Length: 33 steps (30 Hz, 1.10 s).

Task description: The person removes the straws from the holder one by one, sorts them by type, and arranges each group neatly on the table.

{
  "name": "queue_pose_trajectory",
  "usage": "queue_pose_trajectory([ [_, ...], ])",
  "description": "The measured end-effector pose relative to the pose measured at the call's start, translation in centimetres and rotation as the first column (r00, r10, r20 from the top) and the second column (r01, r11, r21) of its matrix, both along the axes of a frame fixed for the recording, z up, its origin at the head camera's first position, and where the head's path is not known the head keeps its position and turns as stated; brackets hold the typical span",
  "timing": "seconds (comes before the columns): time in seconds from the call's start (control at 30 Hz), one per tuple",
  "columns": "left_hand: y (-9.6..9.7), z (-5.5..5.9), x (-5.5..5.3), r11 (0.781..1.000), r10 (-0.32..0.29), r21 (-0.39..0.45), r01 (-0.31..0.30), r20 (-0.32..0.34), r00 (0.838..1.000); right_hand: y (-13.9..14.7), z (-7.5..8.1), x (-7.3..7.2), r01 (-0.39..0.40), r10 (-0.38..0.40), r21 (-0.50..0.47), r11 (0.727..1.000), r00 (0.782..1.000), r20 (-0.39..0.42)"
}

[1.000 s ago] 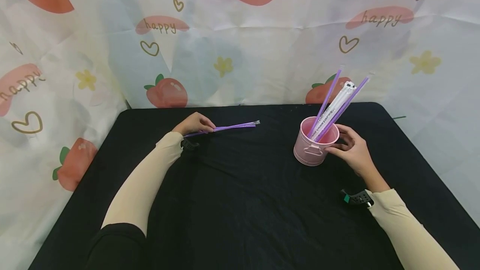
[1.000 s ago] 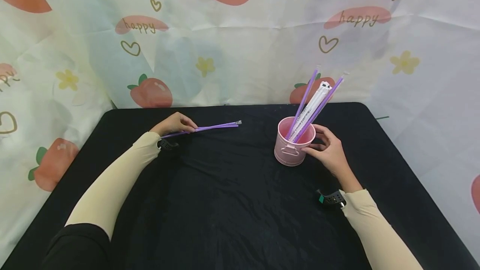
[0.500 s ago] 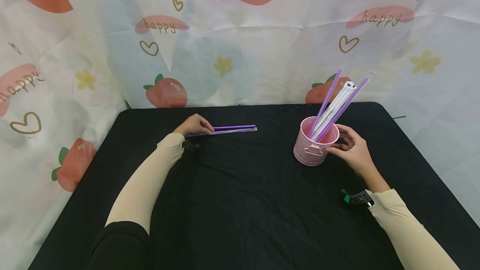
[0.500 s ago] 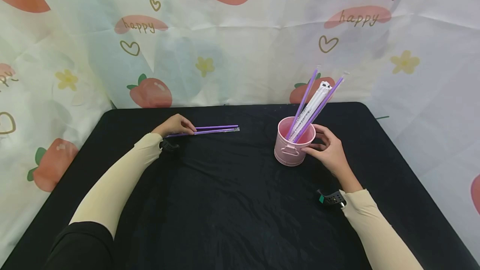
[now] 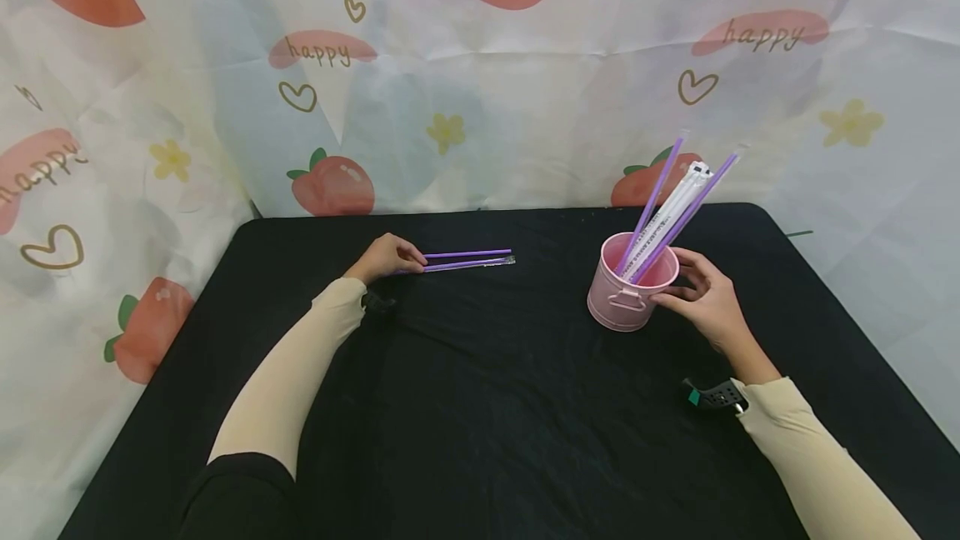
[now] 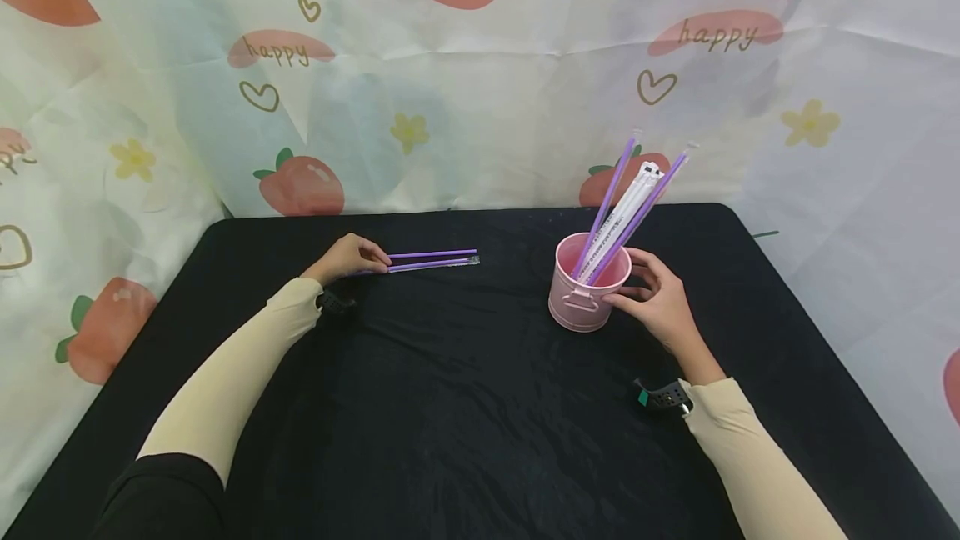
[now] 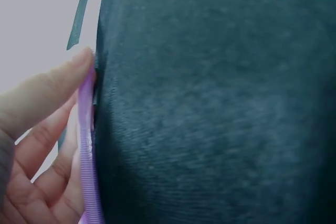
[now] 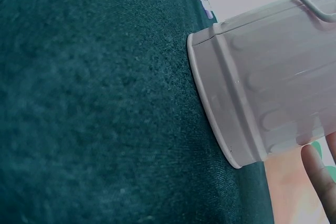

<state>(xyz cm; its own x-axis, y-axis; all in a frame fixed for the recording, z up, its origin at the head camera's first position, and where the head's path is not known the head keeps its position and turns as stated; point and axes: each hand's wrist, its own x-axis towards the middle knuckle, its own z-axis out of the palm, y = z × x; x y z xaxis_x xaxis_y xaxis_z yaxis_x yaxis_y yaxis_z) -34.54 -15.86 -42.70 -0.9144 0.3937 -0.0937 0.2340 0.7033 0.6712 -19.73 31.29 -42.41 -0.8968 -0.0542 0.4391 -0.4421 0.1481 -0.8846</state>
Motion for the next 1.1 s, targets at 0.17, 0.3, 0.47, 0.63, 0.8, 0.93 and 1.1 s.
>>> queue_pose_trajectory([
  [0.17,0.02,-0.16,0.33,0.999,0.021,0.034,-0.02,-0.004,1.0,-0.06,0.13,0.09,0.0,0.0,0.002,1.0,1.0,0.002],
  [0.3,-0.01,-0.22,0.46,0.998,0.034,0.05,-0.034,-0.006,0.999,-0.1,0.17,0.16,0.002,-0.002,0.002,1.0,1.0,0.004],
  [0.47,-0.27,-0.47,0.45,0.997,0.003,0.083,-0.002,-0.004,1.0,-0.15,0.19,0.19,0.002,-0.002,0.003,1.0,1.0,0.002],
  [0.63,-0.57,-0.58,0.42,0.995,-0.025,0.093,0.025,-0.001,1.0,-0.15,0.22,0.23,0.01,-0.01,0.015,1.0,1.0,0.003],
  [0.8,-0.62,-0.49,0.4,0.996,-0.021,0.083,0.021,0.001,1.0,-0.1,0.18,0.22,0.01,-0.01,0.016,1.0,1.0,0.004],
  [0.93,-0.63,-0.37,0.47,0.996,-0.022,0.085,0.022,-0.004,1.0,-0.07,0.12,0.15,0.012,-0.012,0.022,1.0,1.0,0.004],
  [1.1,-0.82,-0.33,0.52,0.993,-0.028,0.118,0.028,-0.008,1.0,-0.05,0.1,0.12,0.01,-0.01,0.02,1.0,1.0,0.005],
])
